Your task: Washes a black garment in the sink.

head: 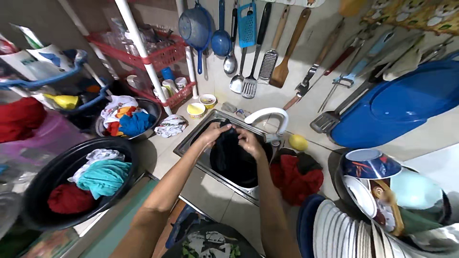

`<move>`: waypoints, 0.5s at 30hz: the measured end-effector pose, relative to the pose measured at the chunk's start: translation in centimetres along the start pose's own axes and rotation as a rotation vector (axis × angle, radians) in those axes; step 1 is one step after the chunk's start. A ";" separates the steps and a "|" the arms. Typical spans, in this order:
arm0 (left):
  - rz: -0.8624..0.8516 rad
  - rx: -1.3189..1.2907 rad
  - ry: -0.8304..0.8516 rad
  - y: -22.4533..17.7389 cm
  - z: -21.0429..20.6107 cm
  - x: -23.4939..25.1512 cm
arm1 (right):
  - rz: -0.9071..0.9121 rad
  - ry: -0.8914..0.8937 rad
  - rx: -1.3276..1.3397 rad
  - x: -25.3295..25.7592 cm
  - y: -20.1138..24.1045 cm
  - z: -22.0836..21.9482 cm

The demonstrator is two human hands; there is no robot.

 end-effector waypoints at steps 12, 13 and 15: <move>0.004 -0.409 -0.246 4.3 4.7 0.6 | -0.045 -0.545 1.026 -0.3 -6.7 -2.0; 0.131 -0.394 -0.249 7.2 3.3 1.4 | -0.072 -0.555 0.997 0.5 -5.3 -2.8; 0.351 -0.292 -0.422 11.0 0.5 0.7 | -0.033 -0.555 0.680 1.0 -0.8 -4.2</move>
Point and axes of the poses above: each hand's wrist, its own x-axis towards the middle knuckle, its own z-axis out of the back of the hand, y = z × x, the point moved 7 cm from there along x, towards the middle knuckle, and after that the axes turned 6 degrees about -x, right-handed, at the moved point
